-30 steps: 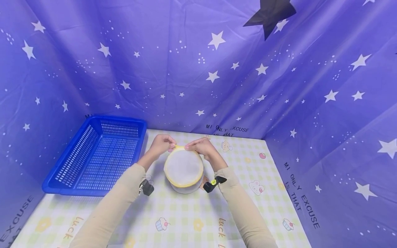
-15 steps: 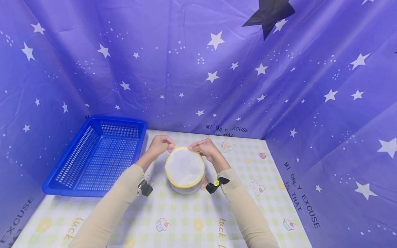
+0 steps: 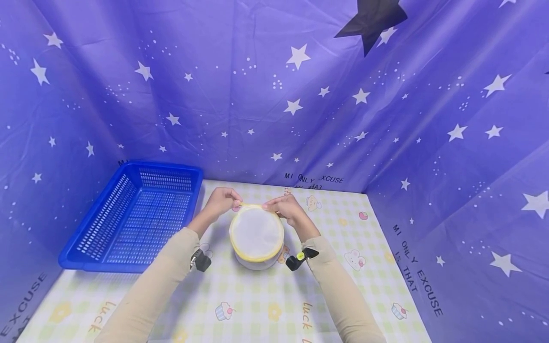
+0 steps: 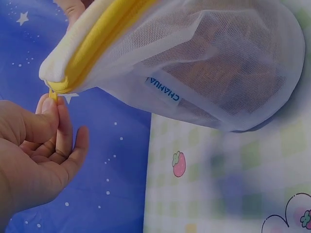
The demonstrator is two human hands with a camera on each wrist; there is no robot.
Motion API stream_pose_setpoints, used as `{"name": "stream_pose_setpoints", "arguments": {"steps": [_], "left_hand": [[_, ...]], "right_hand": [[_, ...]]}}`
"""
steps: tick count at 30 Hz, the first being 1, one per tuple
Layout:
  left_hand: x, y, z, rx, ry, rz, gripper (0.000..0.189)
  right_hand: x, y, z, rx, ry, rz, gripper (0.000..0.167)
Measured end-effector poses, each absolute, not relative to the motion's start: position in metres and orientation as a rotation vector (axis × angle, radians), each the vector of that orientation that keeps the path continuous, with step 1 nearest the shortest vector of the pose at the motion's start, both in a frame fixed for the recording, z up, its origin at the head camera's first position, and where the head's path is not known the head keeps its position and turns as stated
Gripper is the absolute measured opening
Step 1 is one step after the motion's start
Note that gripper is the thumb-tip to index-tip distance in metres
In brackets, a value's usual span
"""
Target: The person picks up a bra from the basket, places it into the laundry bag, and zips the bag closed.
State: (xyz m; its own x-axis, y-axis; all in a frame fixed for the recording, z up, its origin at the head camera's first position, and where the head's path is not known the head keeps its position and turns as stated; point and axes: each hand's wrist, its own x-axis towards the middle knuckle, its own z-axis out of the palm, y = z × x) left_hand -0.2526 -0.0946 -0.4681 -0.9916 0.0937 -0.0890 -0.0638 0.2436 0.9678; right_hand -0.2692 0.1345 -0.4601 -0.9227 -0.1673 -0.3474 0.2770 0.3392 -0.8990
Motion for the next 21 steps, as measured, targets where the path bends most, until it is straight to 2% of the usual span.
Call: {"name": "stream_pose_setpoints", "arguments": {"steps": [14,21], "left_hand": [[-0.253,-0.092,-0.462,0.015,2.379,1.787,0.005],[-0.253,-0.09,-0.457,0.015,2.378,1.761,0.007]], "right_hand": [[-0.266,0.135,-0.461,0.107,2.264,-1.564,0.026],[-0.264,0.138,-0.458,0.055,2.292,-1.542,0.025]]}}
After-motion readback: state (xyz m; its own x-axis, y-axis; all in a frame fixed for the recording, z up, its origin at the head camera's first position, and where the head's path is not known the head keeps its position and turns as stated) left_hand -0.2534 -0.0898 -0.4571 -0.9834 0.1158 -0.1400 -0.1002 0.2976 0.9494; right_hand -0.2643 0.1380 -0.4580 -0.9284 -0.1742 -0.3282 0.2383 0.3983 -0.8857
